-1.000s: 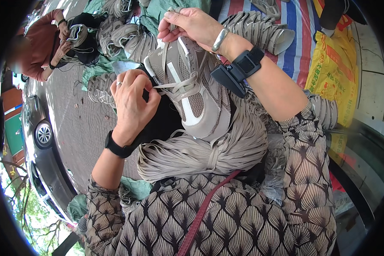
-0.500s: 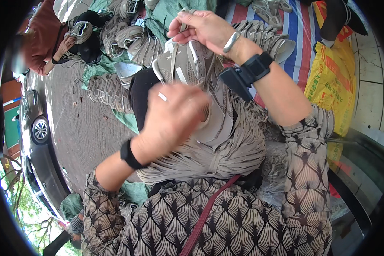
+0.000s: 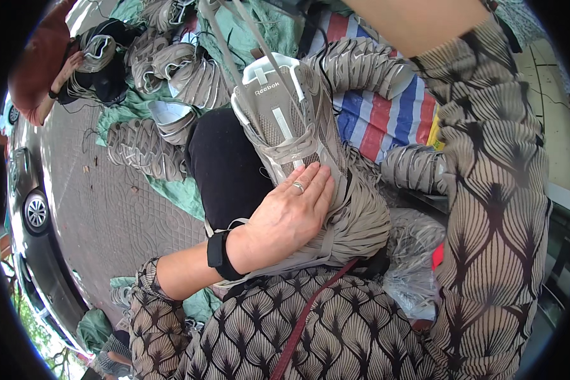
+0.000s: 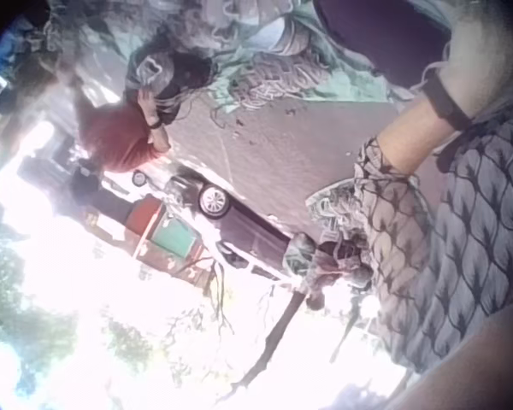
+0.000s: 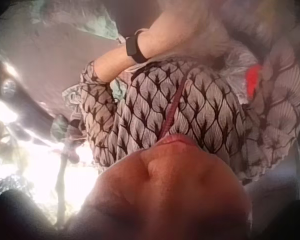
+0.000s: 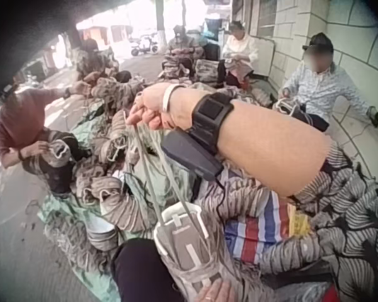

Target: The person sits on a tarp outdoors and laces a beige Reebok sneaker using a long, continuous shoelace. They repeatedly thread the lace through the eyelets, pull it tight, and adjust the tension. Other people are visible in the background performing similar tasks.

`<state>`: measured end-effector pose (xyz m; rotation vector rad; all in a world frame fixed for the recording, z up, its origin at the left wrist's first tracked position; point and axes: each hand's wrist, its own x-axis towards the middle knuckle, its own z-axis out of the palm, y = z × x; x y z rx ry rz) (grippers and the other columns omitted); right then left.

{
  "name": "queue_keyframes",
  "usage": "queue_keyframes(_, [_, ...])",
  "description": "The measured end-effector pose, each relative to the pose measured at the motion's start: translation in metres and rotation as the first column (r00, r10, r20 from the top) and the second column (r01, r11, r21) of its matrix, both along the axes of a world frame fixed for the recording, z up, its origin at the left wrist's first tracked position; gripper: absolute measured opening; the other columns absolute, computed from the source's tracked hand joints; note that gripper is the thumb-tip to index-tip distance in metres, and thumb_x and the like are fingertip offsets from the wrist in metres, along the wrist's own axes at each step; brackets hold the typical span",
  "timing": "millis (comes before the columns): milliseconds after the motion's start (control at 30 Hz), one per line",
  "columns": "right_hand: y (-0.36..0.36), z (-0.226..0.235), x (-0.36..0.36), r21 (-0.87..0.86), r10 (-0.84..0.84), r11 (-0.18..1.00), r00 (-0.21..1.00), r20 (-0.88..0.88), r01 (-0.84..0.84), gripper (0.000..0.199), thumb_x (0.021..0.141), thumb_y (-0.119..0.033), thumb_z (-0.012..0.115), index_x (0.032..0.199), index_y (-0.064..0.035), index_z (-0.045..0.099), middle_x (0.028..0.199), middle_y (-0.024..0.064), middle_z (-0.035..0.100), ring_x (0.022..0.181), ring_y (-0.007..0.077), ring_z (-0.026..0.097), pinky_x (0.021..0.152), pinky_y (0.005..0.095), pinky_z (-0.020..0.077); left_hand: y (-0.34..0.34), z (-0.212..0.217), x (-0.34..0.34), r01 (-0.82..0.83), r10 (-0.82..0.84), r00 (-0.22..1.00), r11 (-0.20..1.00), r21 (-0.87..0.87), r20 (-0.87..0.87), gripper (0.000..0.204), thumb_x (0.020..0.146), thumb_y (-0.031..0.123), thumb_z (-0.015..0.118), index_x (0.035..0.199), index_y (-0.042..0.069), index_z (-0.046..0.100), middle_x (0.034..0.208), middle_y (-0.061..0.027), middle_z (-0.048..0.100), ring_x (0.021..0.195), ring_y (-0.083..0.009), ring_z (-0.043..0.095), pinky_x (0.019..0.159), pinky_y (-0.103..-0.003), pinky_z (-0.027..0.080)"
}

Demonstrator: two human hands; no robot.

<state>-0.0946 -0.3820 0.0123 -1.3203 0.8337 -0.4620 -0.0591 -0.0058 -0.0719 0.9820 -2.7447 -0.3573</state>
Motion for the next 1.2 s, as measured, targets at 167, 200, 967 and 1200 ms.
queue_keyframes(167, [-0.001,-0.045,-0.014,0.065,-0.106,0.992,0.994,-0.021,0.107,0.023,0.1,-0.019,0.041,0.103,-0.0012,0.056,0.077,0.0094,0.064,0.049,0.0136,0.053,0.042,0.0259,0.0458,-0.012,-0.008,0.012,0.005,0.069,0.926,0.98,0.197,-0.37,0.038,0.079,0.006,0.061,0.115,-0.003,0.058,0.117,-0.0195,0.061,0.108,-0.0338,0.063,0.095,-0.039,0.051])
queue_keyframes(200, [0.009,-0.045,-0.019,0.064,-0.117,0.991,0.993,-0.004,0.117,0.024,0.101,-0.021,0.041,0.103,-0.0019,0.056,0.078,0.0084,0.064,0.052,0.0136,0.055,0.043,0.026,0.0463,-0.017,-0.006,0.022,-0.077,0.206,0.892,0.947,0.313,-0.403,0.035,0.077,0.004,0.063,0.112,0.0,0.059,0.111,-0.0168,0.061,0.101,-0.0329,0.064,0.088,-0.039,0.053])
queue_keyframes(967, [0.187,-0.09,-0.093,0.175,0.137,0.971,0.98,0.141,-0.161,0.036,0.102,-0.034,0.049,0.099,-0.0017,0.065,0.093,0.0131,0.071,0.079,0.0143,0.068,0.074,0.0276,0.0577,-0.069,0.001,0.043,-0.415,0.587,0.795,0.712,0.566,-0.155,0.009,0.077,0.009,0.064,0.084,0.003,0.062,0.054,-0.0039,0.05,0.049,-0.0109,0.049,0.049,-0.029,0.04])
queue_keyframes(1200, [0.183,-0.097,-0.089,0.245,0.111,0.957,0.976,0.189,-0.156,0.036,0.102,-0.035,0.049,0.1,-0.0021,0.064,0.092,0.0133,0.07,0.078,0.0142,0.069,0.073,0.027,0.0579,-0.077,0.014,0.057,-0.297,0.406,0.91,0.782,0.547,-0.087,0.012,0.08,0.015,0.069,0.081,0.005,0.062,0.058,-0.0044,0.055,0.053,-0.0164,0.056,0.051,-0.033,0.043])
